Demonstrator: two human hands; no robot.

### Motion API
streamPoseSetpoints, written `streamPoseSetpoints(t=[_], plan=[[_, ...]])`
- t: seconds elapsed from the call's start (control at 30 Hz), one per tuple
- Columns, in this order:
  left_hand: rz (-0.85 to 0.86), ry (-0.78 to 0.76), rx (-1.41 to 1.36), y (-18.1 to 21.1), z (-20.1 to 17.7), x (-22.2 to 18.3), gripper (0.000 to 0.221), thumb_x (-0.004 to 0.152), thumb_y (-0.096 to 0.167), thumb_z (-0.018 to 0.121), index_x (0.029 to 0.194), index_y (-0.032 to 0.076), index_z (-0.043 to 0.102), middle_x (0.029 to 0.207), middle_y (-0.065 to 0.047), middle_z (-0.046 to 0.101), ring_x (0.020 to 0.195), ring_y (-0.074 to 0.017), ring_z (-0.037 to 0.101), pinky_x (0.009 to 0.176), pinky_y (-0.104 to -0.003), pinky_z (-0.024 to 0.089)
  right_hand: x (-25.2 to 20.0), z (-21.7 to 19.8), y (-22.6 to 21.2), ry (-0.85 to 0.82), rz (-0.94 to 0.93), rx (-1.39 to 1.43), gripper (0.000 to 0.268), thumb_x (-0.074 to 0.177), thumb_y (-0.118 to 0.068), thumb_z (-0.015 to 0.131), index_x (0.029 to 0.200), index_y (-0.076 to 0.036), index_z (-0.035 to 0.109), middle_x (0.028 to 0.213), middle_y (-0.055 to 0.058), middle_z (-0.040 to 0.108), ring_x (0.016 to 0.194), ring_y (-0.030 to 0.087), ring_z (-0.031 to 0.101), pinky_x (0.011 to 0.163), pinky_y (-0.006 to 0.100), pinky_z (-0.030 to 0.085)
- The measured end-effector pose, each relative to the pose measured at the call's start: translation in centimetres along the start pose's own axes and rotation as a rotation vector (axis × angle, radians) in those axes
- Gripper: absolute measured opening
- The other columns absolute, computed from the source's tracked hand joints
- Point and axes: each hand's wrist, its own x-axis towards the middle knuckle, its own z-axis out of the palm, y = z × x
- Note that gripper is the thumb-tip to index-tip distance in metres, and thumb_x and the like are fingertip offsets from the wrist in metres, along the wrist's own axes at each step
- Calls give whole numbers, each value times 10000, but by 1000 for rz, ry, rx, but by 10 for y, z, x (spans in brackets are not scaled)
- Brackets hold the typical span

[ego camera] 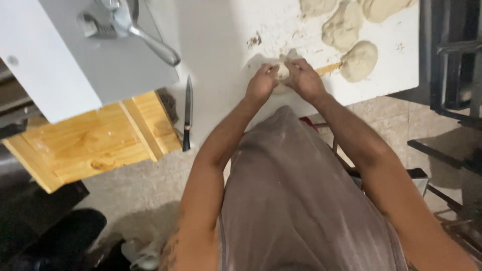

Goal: Shaping portions of bread dough into uniform balls on a floured surface.

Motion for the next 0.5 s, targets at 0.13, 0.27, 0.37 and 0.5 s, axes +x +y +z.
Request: streamPoseSetpoints(t=[0.13, 0.27, 0.37, 0.5], plan=[[-5, 79, -189, 0, 23, 0, 319, 1054, 186, 495, 1302, -5, 559, 1200, -230, 583, 1133, -386, 625, 991, -497, 531, -18, 78, 37, 203, -162, -144, 478, 883, -301, 813, 1292, -79, 705, 1093, 161, 657, 1032, 336, 653, 926, 412, 530], [217, 390, 408, -20, 66, 23, 158, 992, 157, 576, 993, 31, 670, 905, -73, 552, 817, -229, 647, 680, -331, 584, -26, 65, 5, 184, -162, -364, 297, 956, -199, 719, 1233, -91, 711, 990, 80, 630, 921, 252, 648, 785, 324, 545], [134, 239, 96, -34, 52, 30, 211, 1022, 181, 583, 1164, 55, 677, 1070, -114, 608, 1039, -279, 658, 909, -374, 561, -10, 16, -2, 144, -71, -107, 228, 986, -182, 714, 1203, -115, 728, 1080, 80, 610, 939, 295, 668, 807, 367, 560], [-107, 226, -348, -42, 1, -30, 325, 1001, 161, 688, 1301, 69, 603, 1197, -138, 582, 1146, -282, 681, 1008, -347, 594, -33, -14, 16, 5, 171, 145, 209, 990, -157, 760, 1194, -156, 716, 1132, 55, 629, 970, 247, 718, 859, 347, 600]])
